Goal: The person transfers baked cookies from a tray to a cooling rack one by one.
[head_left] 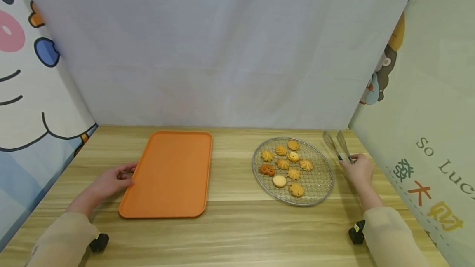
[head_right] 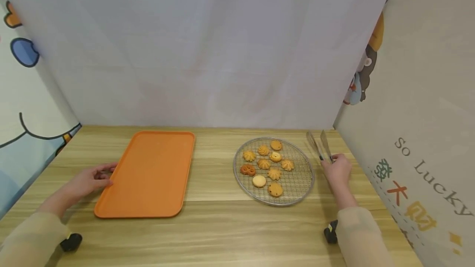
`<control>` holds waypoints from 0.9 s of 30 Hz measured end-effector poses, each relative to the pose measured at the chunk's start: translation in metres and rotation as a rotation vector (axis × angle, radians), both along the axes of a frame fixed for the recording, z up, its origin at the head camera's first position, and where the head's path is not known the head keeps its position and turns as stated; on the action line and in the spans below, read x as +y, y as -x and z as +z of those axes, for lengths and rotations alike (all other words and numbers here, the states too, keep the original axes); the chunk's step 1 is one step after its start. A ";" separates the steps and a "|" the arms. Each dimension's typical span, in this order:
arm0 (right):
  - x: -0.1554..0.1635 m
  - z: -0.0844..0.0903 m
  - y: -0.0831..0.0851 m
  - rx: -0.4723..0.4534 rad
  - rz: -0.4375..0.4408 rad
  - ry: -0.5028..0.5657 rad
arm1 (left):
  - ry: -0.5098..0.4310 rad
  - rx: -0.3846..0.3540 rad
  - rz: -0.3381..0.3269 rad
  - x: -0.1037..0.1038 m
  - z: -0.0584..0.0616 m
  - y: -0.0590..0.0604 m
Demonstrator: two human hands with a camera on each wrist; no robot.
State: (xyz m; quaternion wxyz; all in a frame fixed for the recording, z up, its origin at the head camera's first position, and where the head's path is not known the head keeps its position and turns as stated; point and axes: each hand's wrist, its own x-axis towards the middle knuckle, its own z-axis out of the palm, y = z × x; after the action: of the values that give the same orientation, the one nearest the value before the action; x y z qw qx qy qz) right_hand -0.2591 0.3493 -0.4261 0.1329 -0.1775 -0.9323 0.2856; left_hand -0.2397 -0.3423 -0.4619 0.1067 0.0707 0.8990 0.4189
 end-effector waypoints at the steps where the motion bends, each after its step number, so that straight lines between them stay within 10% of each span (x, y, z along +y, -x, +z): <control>1: 0.001 -0.001 0.000 -0.015 0.007 -0.011 | 0.001 -0.002 0.000 0.000 0.000 0.000; 19: 0.008 -0.003 0.003 -0.211 0.037 0.077 | 0.015 -0.016 -0.019 -0.004 0.004 0.003; 27: 0.008 0.024 -0.004 -0.228 0.065 0.063 | 0.163 0.054 -0.050 0.002 0.031 0.009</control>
State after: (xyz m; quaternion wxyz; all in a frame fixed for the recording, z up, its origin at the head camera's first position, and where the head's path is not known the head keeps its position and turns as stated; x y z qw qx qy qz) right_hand -0.2555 0.3575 -0.4016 0.0112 -0.1825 -0.9372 0.2969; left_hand -0.2482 -0.3401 -0.4305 0.0983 0.0955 0.9305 0.3396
